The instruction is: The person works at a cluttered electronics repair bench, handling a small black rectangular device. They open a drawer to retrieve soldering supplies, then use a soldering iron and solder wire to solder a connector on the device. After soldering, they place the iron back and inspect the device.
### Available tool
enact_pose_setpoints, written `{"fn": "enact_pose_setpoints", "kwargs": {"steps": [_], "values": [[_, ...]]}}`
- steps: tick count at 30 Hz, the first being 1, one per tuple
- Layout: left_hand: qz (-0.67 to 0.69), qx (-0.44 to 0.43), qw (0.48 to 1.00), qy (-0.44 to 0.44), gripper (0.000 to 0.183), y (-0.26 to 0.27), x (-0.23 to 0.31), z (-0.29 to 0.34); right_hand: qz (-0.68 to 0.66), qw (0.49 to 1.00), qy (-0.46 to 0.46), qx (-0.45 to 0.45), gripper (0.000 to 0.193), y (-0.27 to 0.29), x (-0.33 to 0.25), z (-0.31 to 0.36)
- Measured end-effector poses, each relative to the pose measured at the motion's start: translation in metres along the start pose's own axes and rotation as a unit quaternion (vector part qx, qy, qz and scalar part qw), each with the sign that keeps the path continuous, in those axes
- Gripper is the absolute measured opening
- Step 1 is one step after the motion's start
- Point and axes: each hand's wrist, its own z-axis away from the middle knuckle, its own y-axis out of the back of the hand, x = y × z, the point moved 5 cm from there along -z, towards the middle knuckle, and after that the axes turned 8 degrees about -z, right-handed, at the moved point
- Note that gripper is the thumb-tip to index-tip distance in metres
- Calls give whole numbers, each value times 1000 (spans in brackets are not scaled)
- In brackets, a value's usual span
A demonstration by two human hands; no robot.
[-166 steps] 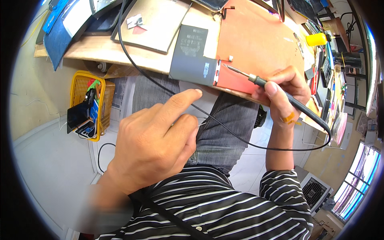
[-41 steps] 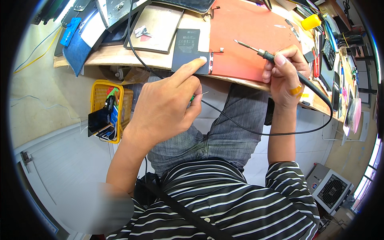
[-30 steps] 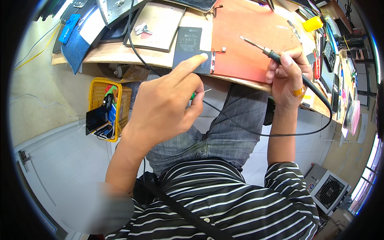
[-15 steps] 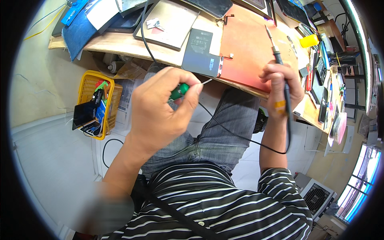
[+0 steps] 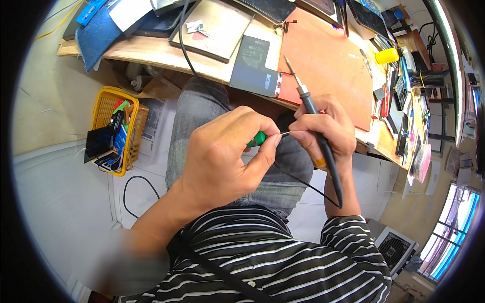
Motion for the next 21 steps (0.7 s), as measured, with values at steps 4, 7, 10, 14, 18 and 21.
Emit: {"fn": "enact_pose_setpoints", "kwargs": {"steps": [4, 7, 10, 14, 18, 21], "values": [[-45, 27, 999, 15, 10, 9, -7, -3, -106, 989, -41, 91, 7, 33, 19, 16], [-78, 44, 996, 13, 12, 13, -16, -11, -217, 943, -159, 196, 30, 54, 37, 28], [-110, 51, 993, -9, 13, 8, -19, -20, -297, 908, -208, 209, 46, 57, 43, 28], [-127, 17, 992, -17, 13, 2, -24, -29, -332, 897, -222, 189, 31, 54, 50, 30], [-170, -3, 985, -20, 12, 0, -23, -36, -236, 924, -250, 166, 26, 49, 44, 17], [-184, -11, 983, -19, 10, -2, -21, -40, -240, 928, -242, 149, 22, 44, 45, 10]]}}
